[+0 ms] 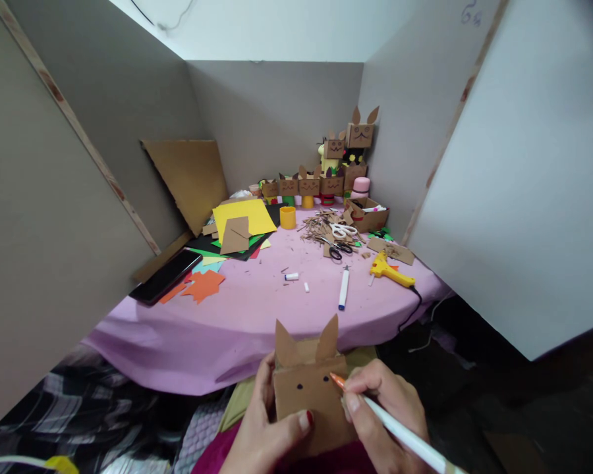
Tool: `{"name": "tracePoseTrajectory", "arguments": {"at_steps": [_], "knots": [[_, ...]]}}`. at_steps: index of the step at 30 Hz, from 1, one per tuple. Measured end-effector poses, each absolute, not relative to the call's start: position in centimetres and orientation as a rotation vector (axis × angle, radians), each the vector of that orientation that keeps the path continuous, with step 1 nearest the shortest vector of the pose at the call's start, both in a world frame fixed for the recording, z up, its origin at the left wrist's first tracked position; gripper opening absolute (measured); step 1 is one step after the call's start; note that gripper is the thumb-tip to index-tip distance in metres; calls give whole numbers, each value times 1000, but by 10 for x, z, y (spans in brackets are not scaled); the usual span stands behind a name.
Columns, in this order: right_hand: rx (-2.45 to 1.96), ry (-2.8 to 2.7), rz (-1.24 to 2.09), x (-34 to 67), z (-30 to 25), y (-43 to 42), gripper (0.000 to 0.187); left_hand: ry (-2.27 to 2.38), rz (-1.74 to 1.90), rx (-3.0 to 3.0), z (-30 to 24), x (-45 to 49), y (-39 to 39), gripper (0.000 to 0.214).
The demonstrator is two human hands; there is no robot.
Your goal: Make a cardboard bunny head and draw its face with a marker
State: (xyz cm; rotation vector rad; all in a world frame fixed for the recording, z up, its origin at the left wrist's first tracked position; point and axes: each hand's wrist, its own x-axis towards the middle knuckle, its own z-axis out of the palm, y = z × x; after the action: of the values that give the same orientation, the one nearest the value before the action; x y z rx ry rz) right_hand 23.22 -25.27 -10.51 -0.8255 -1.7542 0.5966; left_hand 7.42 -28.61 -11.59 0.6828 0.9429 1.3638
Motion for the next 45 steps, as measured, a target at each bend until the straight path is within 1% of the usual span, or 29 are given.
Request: {"name": "tracePoseTrajectory", "arguments": {"at_steps": [6,19,28,35,41,45], "knots": [[-843,-1781,556,232,-103,-253,10,942,1364,680,-115,74,-286,91],[-842,-1741,405,226,-99,-254,9,978,1367,710,-117,73,-286,92],[-771,-1819,411,229,-97,-252,10,976,1366,755,-120,70,-285,89],[-817,-1818,458,230,-101,-252,9,989,1322,735,-121,68,-285,92],[-557,-1715,460,228,-112,-246,14,877,1412,658,-118,74,-283,92],[-532,-1718,442,228,-116,-244,14,885,1427,556,-117,76,-282,91]]}}
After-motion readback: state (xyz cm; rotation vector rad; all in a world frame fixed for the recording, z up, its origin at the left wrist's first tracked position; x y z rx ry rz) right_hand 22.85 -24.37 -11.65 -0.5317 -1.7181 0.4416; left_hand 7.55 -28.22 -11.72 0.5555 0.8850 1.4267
